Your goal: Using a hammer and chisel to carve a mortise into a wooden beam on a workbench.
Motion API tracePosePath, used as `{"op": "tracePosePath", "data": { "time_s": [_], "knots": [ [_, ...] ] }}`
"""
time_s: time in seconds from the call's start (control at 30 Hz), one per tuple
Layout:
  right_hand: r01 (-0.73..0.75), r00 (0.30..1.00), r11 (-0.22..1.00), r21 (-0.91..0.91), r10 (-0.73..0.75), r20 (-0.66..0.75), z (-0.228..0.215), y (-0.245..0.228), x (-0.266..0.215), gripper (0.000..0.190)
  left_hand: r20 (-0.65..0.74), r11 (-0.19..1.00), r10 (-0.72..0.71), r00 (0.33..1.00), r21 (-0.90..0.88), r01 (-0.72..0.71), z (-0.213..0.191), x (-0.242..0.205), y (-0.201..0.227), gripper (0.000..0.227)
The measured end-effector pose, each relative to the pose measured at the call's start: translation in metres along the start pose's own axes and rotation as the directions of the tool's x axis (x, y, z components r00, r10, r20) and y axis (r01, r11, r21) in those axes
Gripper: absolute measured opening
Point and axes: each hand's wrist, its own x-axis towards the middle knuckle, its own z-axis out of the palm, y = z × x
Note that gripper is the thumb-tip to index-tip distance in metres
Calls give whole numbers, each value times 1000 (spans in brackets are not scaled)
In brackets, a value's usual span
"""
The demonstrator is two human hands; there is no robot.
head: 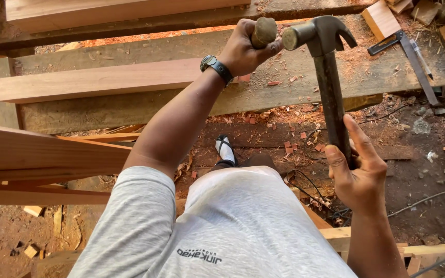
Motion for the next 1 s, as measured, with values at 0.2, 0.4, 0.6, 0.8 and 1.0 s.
{"op": "tracePosePath", "data": {
  "time_s": [0.2,0.4,0.6,0.8,1.0],
  "knots": [
    [69,998,997,46,-69,4,0,0,-5,63,29,999,-39,999,39,37,-3,-6,3,22],
    [70,997,997,26,-69,-22,1,-6,-5,61,79,998,22,997,57,-26,-3,-9,9,15],
    [125,992,992,-14,-125,-16,1,-8,-3,60,63,996,23,998,83,-28,-5,-9,8,16],
    [188,981,982,-17,-189,-51,1,-19,0,59,25,997,-50,998,67,48,-6,-9,-11,19],
    [408,911,909,80,-400,-105,8,-16,13,57,-101,927,-178,979,315,202,-7,-18,-46,50]
  ]
}}
